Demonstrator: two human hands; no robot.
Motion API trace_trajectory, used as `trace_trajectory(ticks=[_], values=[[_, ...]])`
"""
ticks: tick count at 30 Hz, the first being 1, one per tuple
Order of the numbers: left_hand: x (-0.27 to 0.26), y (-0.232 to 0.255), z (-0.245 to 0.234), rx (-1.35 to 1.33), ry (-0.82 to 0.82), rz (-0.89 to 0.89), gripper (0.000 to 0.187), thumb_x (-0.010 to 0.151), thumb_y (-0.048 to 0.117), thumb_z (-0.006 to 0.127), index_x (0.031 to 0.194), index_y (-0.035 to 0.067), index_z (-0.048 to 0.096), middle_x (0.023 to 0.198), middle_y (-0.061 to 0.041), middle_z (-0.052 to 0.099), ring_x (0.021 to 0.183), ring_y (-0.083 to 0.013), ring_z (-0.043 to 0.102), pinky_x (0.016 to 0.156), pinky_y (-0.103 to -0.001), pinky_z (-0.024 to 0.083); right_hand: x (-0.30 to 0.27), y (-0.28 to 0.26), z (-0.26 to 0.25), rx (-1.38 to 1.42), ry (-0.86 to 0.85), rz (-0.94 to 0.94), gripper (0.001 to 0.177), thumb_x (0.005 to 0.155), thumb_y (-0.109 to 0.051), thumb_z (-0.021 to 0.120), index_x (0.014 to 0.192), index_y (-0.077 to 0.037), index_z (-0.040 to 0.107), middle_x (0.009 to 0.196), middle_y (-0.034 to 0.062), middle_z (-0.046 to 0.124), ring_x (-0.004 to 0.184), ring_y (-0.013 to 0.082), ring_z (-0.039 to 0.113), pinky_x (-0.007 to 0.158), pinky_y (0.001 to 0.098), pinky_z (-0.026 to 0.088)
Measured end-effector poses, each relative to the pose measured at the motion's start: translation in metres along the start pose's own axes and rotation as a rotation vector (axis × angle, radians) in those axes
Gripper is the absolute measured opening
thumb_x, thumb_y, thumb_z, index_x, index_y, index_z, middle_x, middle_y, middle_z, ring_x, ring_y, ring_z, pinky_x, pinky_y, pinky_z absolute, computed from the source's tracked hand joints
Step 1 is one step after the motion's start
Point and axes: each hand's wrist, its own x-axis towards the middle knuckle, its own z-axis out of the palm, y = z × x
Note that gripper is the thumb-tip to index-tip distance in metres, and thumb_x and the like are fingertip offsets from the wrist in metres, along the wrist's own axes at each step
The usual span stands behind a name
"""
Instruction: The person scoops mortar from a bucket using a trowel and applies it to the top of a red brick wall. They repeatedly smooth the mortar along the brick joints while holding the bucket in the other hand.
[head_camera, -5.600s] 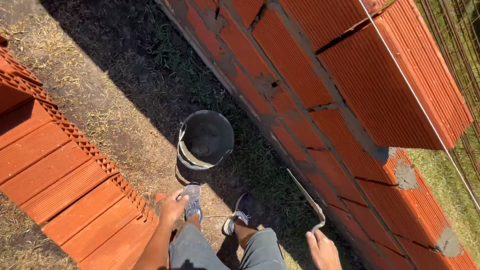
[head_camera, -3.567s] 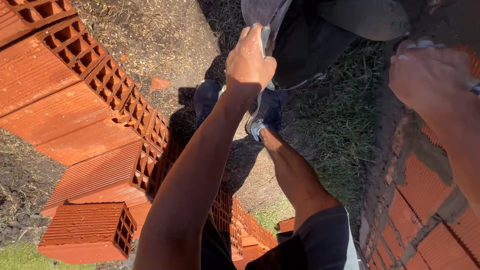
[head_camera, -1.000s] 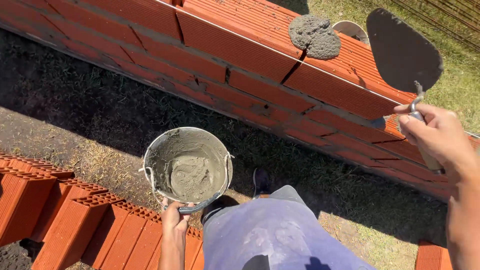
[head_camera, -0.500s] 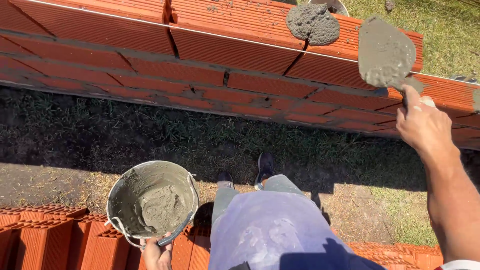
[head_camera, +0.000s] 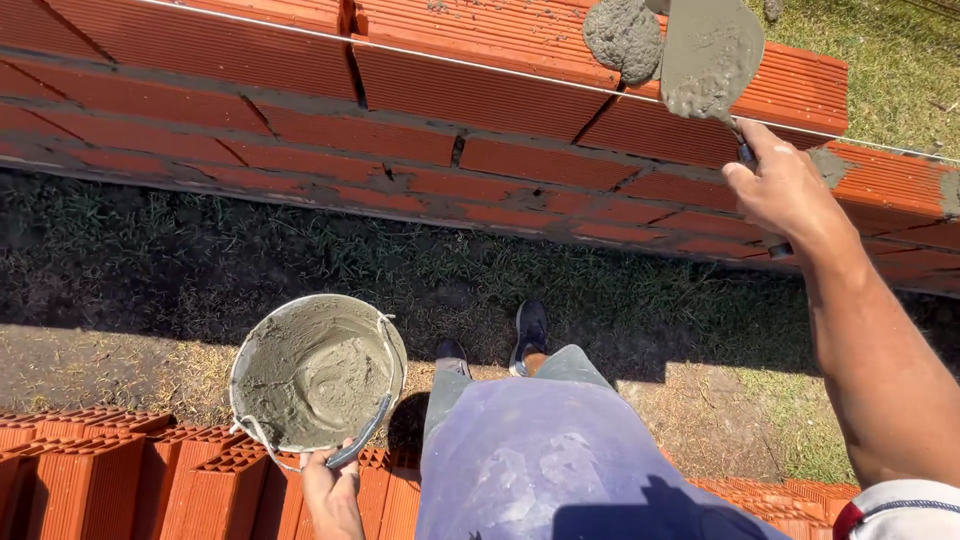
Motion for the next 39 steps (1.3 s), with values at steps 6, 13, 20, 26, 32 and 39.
trace_trajectory(ticks=[6, 13, 20, 26, 32, 39], values=[[-0.044, 0.015, 0.035, -0.054, 0.169, -0.131, 0.028, 0.082, -0.016, 0.048, 0.099, 0.007, 0.051, 0.107, -0.010, 0.050, 0.100, -0.0208, 0.061, 0.099, -0.043, 0.064, -0.006, -0.022, -0.008, -0.042, -0.088, 0.031, 0.061, 0.098, -0.020, 0.047, 0.159, -0.017, 0.039, 0.125, 0.0277, 0.063, 0.109, 0.0459, 0.058, 0.091, 0.0566, 0.042], [-0.017, 0.010, 0.028, 0.011, 0.139, -0.127, 0.020, 0.085, -0.012, 0.047, 0.095, 0.005, 0.048, 0.114, -0.017, 0.051, 0.107, -0.0293, 0.065, 0.098, -0.039, 0.065, -0.003, -0.078, -0.025, 0.060, 0.007, 0.052, 0.065, 0.097, -0.025, 0.044, 0.161, -0.014, 0.032, 0.148, 0.0258, 0.048, 0.127, 0.0454, 0.050, 0.103, 0.0560, 0.037], [0.018, 0.005, 0.008, 0.019, -0.031, -0.045, 0.047, 0.078, -0.013, 0.046, 0.108, 0.024, 0.047, 0.108, -0.013, 0.046, 0.102, -0.0292, 0.058, 0.097, -0.052, 0.058, 0.008, -0.059, -0.011, 0.027, -0.111, 0.040, 0.062, 0.099, -0.024, 0.044, 0.160, -0.020, 0.031, 0.132, 0.0274, 0.056, 0.118, 0.0456, 0.054, 0.096, 0.0554, 0.041], [0.012, 0.009, 0.004, -0.002, -0.020, 0.014, 0.058, 0.075, -0.014, 0.043, 0.119, 0.023, 0.054, 0.111, -0.012, 0.050, 0.102, -0.0276, 0.060, 0.096, -0.050, 0.058, -0.011, -0.014, -0.014, 0.265, -0.059, 0.118, 0.059, 0.101, -0.013, 0.052, 0.159, -0.016, 0.043, 0.076, 0.0180, 0.058, 0.061, 0.0280, 0.055, 0.055, 0.0450, 0.048], [0.003, 0.018, 0.002, 0.015, -0.003, 0.039, 0.064, 0.073, -0.015, 0.043, 0.118, 0.027, 0.059, 0.120, -0.004, 0.063, 0.103, -0.0232, 0.061, 0.091, -0.047, 0.059, -0.007, 0.023, -0.010, 0.174, 0.002, 0.231, 0.055, 0.101, -0.014, 0.052, 0.156, -0.014, 0.048, 0.089, 0.0191, 0.063, 0.067, 0.0332, 0.060, 0.065, 0.0491, 0.048], [-0.010, 0.031, 0.011, -0.029, 0.102, 0.011, 0.042, 0.078, -0.015, 0.044, 0.108, 0.013, 0.055, 0.111, -0.009, 0.055, 0.103, -0.0265, 0.063, 0.095, -0.048, 0.064, 0.023, -0.015, 0.008, 0.003, -0.001, 0.012, 0.064, 0.095, -0.023, 0.048, 0.157, -0.009, 0.037, 0.144, 0.0269, 0.053, 0.126, 0.0496, 0.050, 0.100, 0.0558, 0.038]])
